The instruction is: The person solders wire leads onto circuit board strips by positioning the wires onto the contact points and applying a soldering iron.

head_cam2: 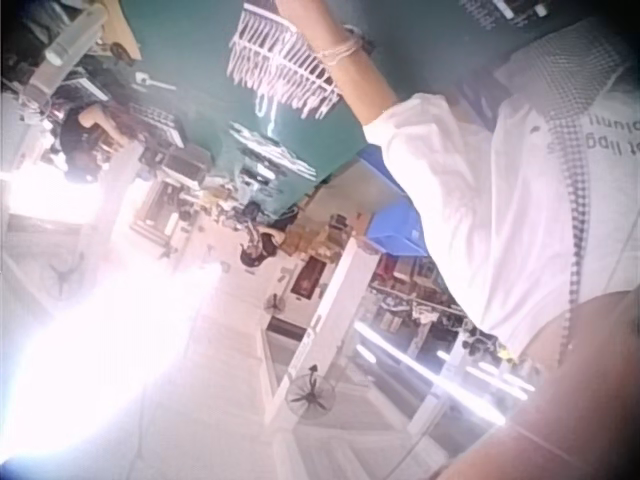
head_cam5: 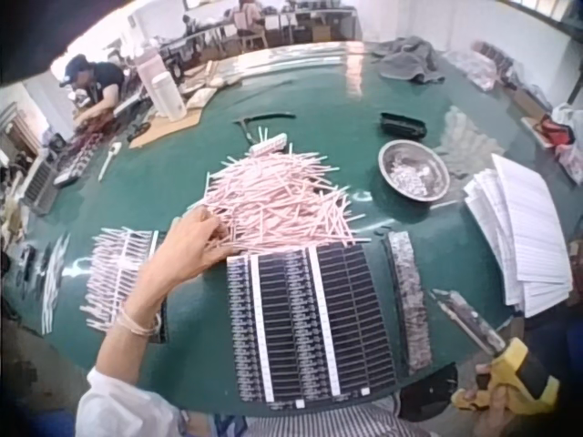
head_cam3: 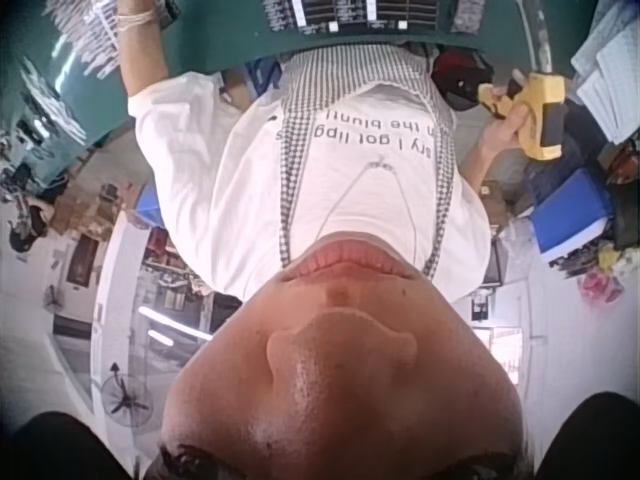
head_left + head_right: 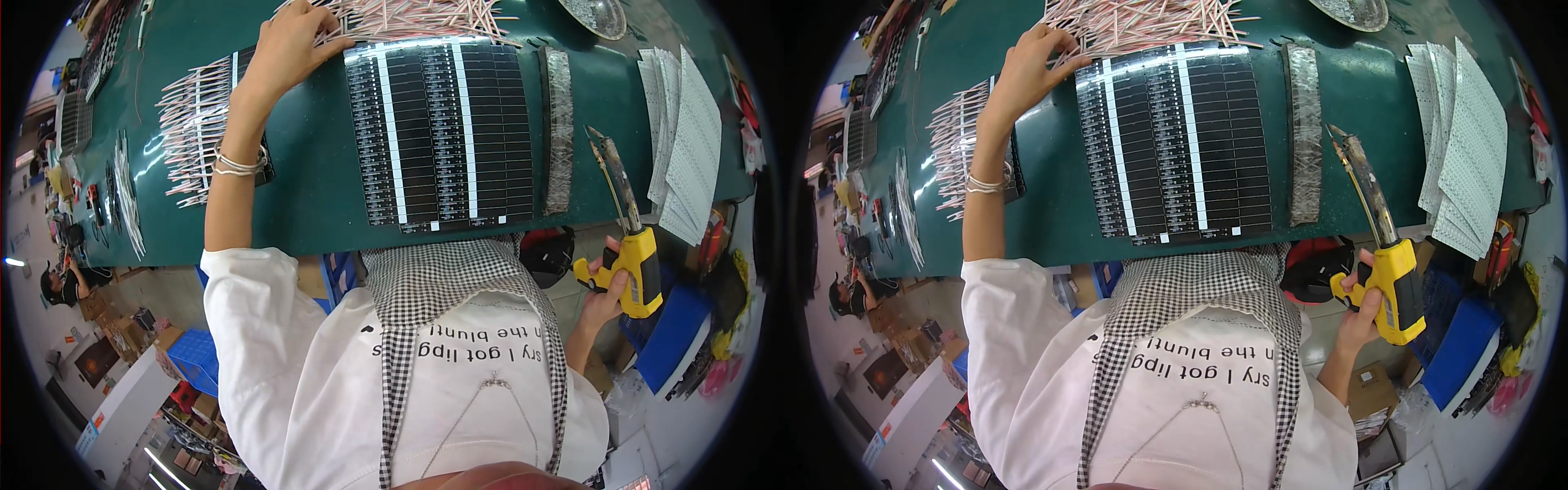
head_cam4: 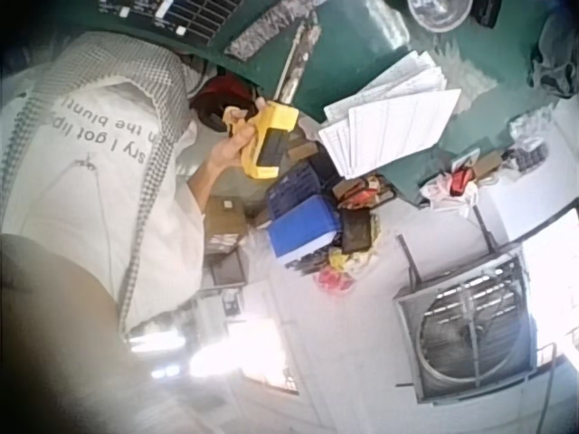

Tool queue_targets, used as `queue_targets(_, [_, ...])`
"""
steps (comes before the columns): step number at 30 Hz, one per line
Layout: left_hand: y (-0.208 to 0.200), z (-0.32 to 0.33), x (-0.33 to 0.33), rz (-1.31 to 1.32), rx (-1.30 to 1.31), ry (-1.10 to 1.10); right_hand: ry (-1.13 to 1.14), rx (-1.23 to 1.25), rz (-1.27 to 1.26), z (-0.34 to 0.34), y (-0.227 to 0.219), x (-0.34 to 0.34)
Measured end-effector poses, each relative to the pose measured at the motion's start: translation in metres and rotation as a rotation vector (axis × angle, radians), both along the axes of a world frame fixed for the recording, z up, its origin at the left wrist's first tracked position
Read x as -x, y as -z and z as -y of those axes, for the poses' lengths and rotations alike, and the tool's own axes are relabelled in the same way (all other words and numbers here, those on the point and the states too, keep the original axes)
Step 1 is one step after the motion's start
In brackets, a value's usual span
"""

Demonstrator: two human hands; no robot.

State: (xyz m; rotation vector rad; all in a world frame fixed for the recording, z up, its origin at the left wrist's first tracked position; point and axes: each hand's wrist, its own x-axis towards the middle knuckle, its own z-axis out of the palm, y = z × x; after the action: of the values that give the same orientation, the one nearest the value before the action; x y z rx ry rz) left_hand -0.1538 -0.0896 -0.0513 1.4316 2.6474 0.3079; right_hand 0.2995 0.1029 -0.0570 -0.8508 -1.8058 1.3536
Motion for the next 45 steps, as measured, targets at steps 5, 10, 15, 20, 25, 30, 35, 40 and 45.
queue_targets(5, [0.0,0.0,-0.014,-0.223,-0.045,0.227,-0.022,0.04,-0.01,0.002,0.001,0.003])
queue_targets(10, [-0.01,0.013,-0.008,-0.231,0.139,0.249,-0.023,0.006,-0.005,0.004,0.002,0.006])
queue_targets(15, [-0.013,0.014,-0.019,-0.187,-0.052,0.123,-0.014,0.051,0.002,0.003,0.002,0.006])
queue_targets(20, [-0.004,0.023,-0.014,-0.16,-0.134,0.151,-0.053,0.034,-0.006,0.004,-0.002,0.011])
queue_targets(25, [-0.025,0.028,-0.03,0.252,-0.307,-0.068,-0.036,0.048,-0.02,0.007,-0.002,0.013])
queue_targets(30, [-0.024,0.009,-0.087,0.478,-0.376,-0.119,-0.071,0.05,0.005,-0.013,0.002,-0.007])
queue_targets(35, [-0.016,0.014,-0.11,0.331,-0.433,-0.178,-0.161,0.063,0.015,-0.003,0.004,-0.001])
queue_targets(40, [-0.012,0.022,-0.131,0.367,-0.502,-0.26,-0.184,0.11,0.078,0.007,0.002,-0.001])
queue_targets(45, [-0.032,0.017,-0.179,0.62,-0.469,-0.226,-0.331,0.293,0.036,0.012,0.006,-0.018])
